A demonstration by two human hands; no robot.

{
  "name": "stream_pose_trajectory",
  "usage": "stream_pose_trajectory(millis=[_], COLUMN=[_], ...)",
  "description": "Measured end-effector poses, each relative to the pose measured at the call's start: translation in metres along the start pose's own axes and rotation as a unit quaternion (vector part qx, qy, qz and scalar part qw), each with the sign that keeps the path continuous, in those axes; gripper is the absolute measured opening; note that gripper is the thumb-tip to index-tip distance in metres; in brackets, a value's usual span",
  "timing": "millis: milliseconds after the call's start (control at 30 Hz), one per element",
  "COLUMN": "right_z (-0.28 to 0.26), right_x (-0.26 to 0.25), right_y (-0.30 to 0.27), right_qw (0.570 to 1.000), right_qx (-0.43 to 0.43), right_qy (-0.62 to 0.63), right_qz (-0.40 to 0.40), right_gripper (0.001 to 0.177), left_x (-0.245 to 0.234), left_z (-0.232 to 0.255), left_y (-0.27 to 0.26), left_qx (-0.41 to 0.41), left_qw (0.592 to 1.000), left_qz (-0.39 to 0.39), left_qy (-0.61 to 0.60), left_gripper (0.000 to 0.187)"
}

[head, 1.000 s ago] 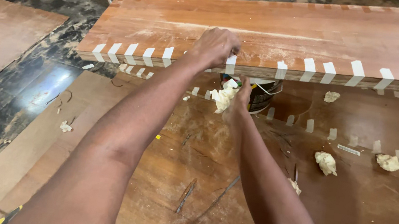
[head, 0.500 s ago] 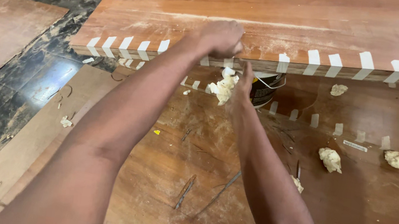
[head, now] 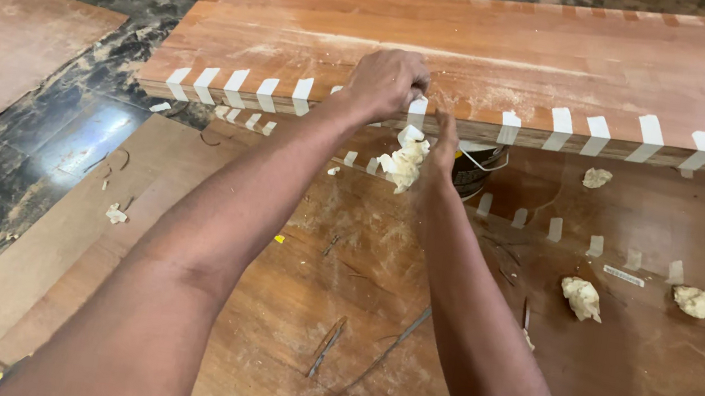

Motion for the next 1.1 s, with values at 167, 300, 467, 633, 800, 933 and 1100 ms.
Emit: stream_pose_trajectory(millis=[167,300,467,633,800,933,1100], right_z=[-0.021,-0.031,-0.038,-0.022,0.01,0.034,0.095], right_x=[0.004,0.014,0.011,-0.018,-0.023,-0.028,-0.046], right_y=[0.002,-0.004,-0.01,-0.019,-0.016,0.011,0.038], right_qw=[0.971,0.993,0.991,0.988,0.99,0.989,0.976], right_qx=[-0.068,0.099,0.073,0.127,0.134,0.142,0.217], right_qy=[-0.226,-0.053,-0.003,-0.052,-0.033,-0.011,-0.029], right_qz=[-0.027,-0.036,-0.116,-0.067,-0.007,-0.031,-0.007], right_gripper=[0.076,0.072,0.044,0.034,0.047,0.047,0.035], left_x=[-0.002,-0.014,-0.047,-0.06,-0.066,-0.051,-0.032], left_z=[0.012,0.017,0.028,0.021,-0.012,-0.034,-0.04], left_y=[0.004,-0.01,-0.044,-0.069,-0.058,-0.049,-0.047], left_qx=[0.055,0.007,-0.03,0.007,0.007,-0.029,-0.018], left_qw=[0.99,0.987,0.98,0.962,1.0,0.996,0.998], left_qz=[0.04,-0.129,-0.193,-0.272,-0.026,-0.046,-0.018], left_qy=[0.122,0.093,0.042,-0.006,0.012,0.065,0.058], left_gripper=[0.029,0.025,0.019,0.013,0.021,0.05,0.065])
Point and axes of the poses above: each hand's wrist, its own y-axis towards the middle knuckle, its own x-axis out of the palm, z = x × y, the point moved 2 cm from there along y, towards the middle knuckle, and after that the axes turned 15 degrees about -x, right-handed, at the moved point
